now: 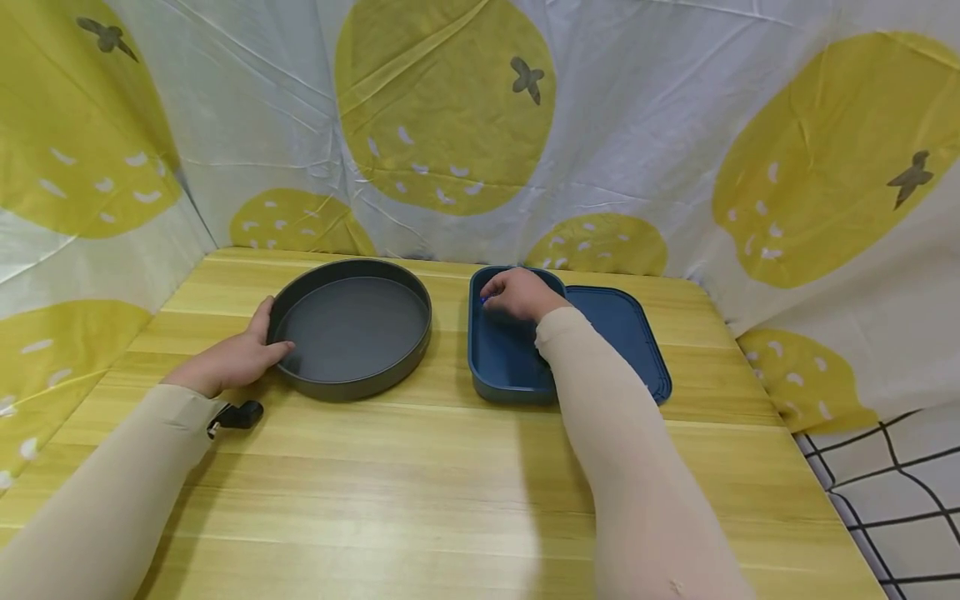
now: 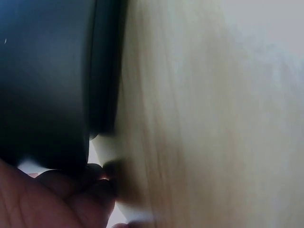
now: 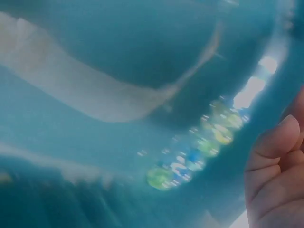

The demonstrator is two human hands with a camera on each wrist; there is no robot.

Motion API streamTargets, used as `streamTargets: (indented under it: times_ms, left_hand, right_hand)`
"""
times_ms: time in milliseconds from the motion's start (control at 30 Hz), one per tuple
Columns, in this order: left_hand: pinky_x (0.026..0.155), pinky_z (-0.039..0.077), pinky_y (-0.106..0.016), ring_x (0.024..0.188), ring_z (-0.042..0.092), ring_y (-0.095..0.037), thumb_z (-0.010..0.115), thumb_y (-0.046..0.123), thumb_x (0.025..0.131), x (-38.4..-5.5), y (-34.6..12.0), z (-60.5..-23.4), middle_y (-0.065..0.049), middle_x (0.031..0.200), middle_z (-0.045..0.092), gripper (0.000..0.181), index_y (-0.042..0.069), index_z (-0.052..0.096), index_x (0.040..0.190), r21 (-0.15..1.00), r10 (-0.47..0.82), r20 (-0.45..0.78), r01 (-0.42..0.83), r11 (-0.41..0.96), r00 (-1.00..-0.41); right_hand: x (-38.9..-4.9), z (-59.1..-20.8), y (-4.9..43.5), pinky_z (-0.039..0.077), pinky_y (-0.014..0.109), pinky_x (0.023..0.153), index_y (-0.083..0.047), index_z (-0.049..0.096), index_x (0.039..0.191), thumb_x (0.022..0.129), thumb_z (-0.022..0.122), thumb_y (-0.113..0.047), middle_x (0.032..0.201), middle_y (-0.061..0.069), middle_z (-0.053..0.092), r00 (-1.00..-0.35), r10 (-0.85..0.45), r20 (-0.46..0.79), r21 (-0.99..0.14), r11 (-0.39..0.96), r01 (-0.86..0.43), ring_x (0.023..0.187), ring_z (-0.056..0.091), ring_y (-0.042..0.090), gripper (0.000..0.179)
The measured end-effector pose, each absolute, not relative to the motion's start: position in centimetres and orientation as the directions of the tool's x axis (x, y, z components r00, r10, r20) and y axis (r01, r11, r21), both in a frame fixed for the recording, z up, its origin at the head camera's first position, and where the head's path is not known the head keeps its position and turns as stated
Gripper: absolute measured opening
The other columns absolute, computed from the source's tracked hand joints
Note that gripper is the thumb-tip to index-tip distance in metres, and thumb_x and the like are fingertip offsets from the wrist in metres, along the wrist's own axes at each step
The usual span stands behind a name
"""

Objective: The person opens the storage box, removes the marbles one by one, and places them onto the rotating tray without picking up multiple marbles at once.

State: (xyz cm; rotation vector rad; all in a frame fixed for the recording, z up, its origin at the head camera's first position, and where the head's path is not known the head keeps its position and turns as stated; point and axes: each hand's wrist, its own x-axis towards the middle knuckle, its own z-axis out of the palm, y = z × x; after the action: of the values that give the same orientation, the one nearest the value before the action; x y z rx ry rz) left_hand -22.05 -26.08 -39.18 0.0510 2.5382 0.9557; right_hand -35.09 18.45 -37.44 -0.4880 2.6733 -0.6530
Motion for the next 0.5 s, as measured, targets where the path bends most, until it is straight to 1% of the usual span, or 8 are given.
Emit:
streamTargets:
  times_ms: [133, 233, 367, 500]
  left_hand:
    - [0.125, 0.015, -0.070, 0.156, 0.011, -0.059, 0.046, 0.035, 0.110, -22.1, -26.1, -39.1, -0.034, 0.170, -0.016, 0.101, 0.010, -0.038, 0.158, 0.646, 0.187, -0.369, -0.107, 0.756, -0.911]
    - [0.125, 0.016, -0.070, 0.156, 0.012, -0.059, 0.046, 0.034, 0.110, -22.1, -26.1, -39.0, -0.035, 0.170, -0.015, 0.100, 0.009, -0.038, 0.158, 0.644, 0.187, -0.365, -0.103, 0.758, -0.912]
    - [0.125, 0.016, -0.070, 0.156, 0.011, -0.059, 0.046, 0.035, 0.110, -22.1, -26.1, -38.9, -0.035, 0.170, -0.016, 0.100, 0.010, -0.039, 0.158, 0.647, 0.188, -0.370, -0.107, 0.755, -0.910]
    - [0.126, 0.013, -0.070, 0.157, 0.007, -0.058, 0.046, 0.033, 0.110, -22.1, -26.1, -39.0, -0.033, 0.170, -0.020, 0.100, 0.010, -0.038, 0.158, 0.660, 0.195, -0.368, -0.108, 0.743, -0.909]
  right_hand:
    - [-34.6, -36.1, 18.5, 0.054, 0.049, 0.103, -0.015, 0.073, 0.133, 0.104, 0.067, -0.026, 0.140, 0.012, 0.068, -0.897, -0.379, -0.228, -0.563, 0.803, -0.196, 0.123, 0.066, 0.032, 0.032]
    - [-34.1, -35.1, 17.9, 0.054, 0.048, 0.099, -0.016, 0.073, 0.133, 0.105, 0.067, -0.027, 0.136, 0.010, 0.069, -0.896, -0.391, -0.212, -0.604, 0.773, -0.194, 0.117, 0.066, 0.031, 0.031]
    - [-33.4, -33.9, 16.2, 0.054, 0.046, 0.093, -0.018, 0.073, 0.132, 0.104, 0.067, -0.028, 0.128, 0.009, 0.073, -0.879, -0.434, -0.197, -0.634, 0.740, -0.223, 0.111, 0.066, 0.031, 0.030]
    - [-32.9, -33.3, 13.8, 0.054, 0.045, 0.095, -0.020, 0.073, 0.131, 0.104, 0.068, -0.031, 0.126, 0.009, 0.074, -0.857, -0.478, -0.195, -0.628, 0.732, -0.265, 0.114, 0.068, 0.029, 0.030]
